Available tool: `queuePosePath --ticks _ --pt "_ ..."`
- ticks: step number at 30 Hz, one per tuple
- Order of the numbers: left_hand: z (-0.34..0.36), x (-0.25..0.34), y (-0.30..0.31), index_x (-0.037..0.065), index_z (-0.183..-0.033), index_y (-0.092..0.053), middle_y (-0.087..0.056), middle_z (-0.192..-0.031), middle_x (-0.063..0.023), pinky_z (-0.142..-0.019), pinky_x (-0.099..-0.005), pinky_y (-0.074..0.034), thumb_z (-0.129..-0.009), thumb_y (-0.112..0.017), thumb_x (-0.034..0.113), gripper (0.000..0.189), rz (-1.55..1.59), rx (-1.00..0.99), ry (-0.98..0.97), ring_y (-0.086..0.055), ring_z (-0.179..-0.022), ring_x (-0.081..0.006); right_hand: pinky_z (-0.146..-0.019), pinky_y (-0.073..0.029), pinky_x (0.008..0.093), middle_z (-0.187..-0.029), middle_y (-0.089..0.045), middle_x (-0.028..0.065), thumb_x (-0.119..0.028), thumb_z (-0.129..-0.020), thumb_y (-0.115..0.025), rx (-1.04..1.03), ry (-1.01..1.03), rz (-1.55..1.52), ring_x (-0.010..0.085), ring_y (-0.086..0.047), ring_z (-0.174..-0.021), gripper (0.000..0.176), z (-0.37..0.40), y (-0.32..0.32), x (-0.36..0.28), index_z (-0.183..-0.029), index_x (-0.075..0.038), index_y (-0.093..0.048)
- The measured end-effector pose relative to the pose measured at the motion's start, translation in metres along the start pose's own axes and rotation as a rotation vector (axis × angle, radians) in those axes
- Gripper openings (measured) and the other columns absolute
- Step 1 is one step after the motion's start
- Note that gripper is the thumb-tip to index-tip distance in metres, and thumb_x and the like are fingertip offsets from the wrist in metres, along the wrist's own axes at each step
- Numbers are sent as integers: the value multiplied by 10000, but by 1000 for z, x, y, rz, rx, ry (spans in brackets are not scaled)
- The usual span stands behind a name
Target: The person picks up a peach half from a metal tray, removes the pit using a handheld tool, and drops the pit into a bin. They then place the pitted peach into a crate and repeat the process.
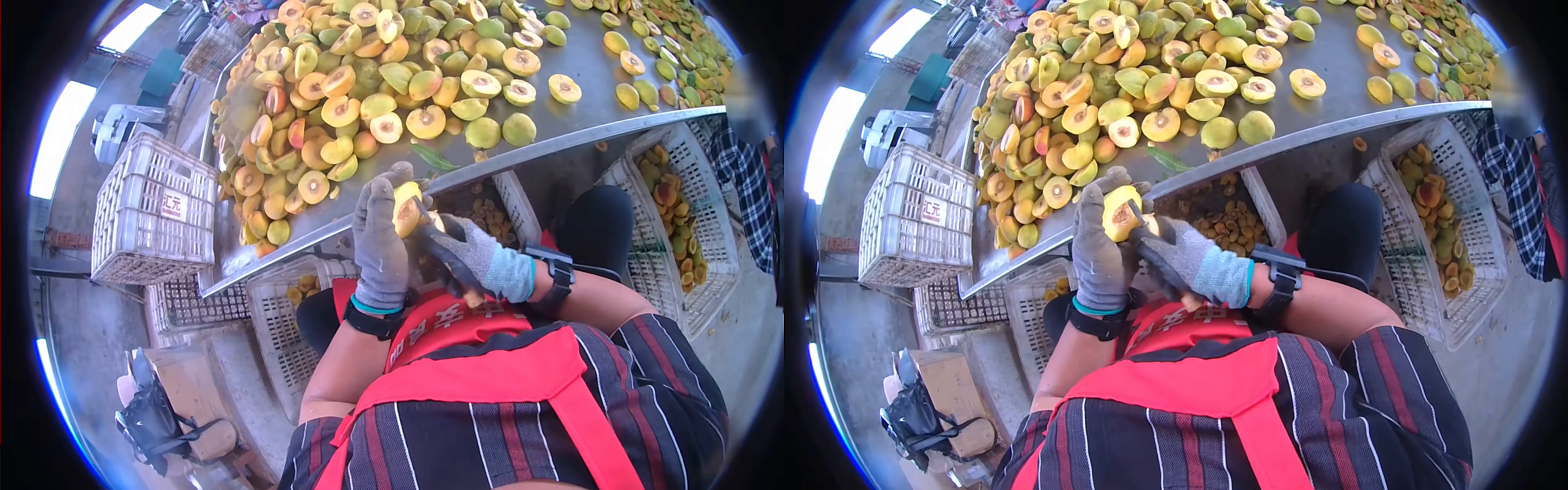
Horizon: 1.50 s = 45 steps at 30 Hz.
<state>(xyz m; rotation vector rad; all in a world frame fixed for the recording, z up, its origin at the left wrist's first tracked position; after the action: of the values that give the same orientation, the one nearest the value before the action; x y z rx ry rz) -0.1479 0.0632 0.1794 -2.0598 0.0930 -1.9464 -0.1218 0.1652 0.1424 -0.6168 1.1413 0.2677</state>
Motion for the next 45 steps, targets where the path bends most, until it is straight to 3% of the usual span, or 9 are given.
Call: queuePosePath --ticks 10,13,23,27,32,38,39,42,45 --pt "8 17 -8 15 -1142 -491 -548 -1074 -101 -809 -312 -465 -916 -461 387 437 -152 -115 -194 -567 -956 -204 -348 -388 238 -583 -521 46 -232 -888 -498 -91 -198 27 114 -499 -408 211 1 -11 5 -907 -22 -513" --pt "1 1 -13 19 -1102 -549 -592 -993 -61 -764 -301 -485 -881 -561 256 324 -106 -210 117 -601 -856 -183 -605 -489 362 -768 -605 148 -151 -821 -569 116 480 572 283 -609 -666 236 -7 2 -15 -994 -2 -509" --pt "-2 -4 -14 12 -973 -594 -612 -939 -77 -724 -288 -519 -835 -565 69 152 59 -39 102 -625 -808 -192 -733 -468 344 -908 -626 91 -313 -855 -549 -62 -224 218 215 -580 -783 310 -2 -7 3 -1032 -60 -568" --pt "0 11 -26 4 -971 -596 -614 -971 -87 -742 -302 -520 -787 -584 2 185 12 -155 -35 -627 -821 -201 -723 -468 352 -864 -622 83 -271 -858 -546 -183 -85 41 218 -578 -774 280 6 -14 -6 -1028 -50 -561" --pt "1 -13 -20 -18 -946 -616 -625 -921 -98 -778 -271 -491 -751 -578 -48 201 25 -256 293 -609 -844 -163 -766 -460 373 -973 -597 180 -182 -832 -549 -110 141 863 312 -573 -902 297 2 -11 -20 -1086 -33 -510" --pt "8 -7 -31 -58 -954 -623 -622 -924 -126 -782 -301 -472 -692 -597 29 277 43 -515 457 -593 -847 -192 -708 -447 255 -904 -558 -8 -236 -839 -615 -304 -313 -38 89 -510 -843 280 27 -15 -11 -1056 -71 -551" --pt "7 -2 -37 -59 -957 -618 -621 -935 -129 -795 -306 -468 -688 -595 38 287 99 -568 383 -593 -856 -199 -616 -446 233 -811 -549 4 -228 -859 -581 -618 489 298 92 -532 -740 239 29 -25 -35 -1015 -52 -543" --pt "5 1 -37 -46 -986 -605 -615 -965 -144 -811 -345 -481 -717 -583 82 299 244 -510 314 -597 -866 -225 -325 -312 236 -543 -456 20 -279 -875 -528 -441 -304 -269 108 -403 -364 208 27 -30 -9 -803 -85 -515" --pt "10 -1 -36 -23 -1049 -557 -596 -963 -132 -797 -380 -497 -813 -529 118 275 459 -386 348 -602 -879 -260 -327 -303 217 -527 -409 5 -289 -928 -434 -486 -457 -524 87 -361 -335 233 28 -37 6 -800 -99 -475"
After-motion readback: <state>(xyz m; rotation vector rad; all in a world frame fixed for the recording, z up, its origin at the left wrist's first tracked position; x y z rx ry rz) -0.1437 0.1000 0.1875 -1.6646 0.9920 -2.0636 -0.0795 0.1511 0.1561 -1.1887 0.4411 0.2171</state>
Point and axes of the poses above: each hand's wrist, its own z-axis away from the middle knuckle, its own y-axis out of the back of the hand, x = y × z, the point moved 9 cm from there along -z, towards the middle knuckle
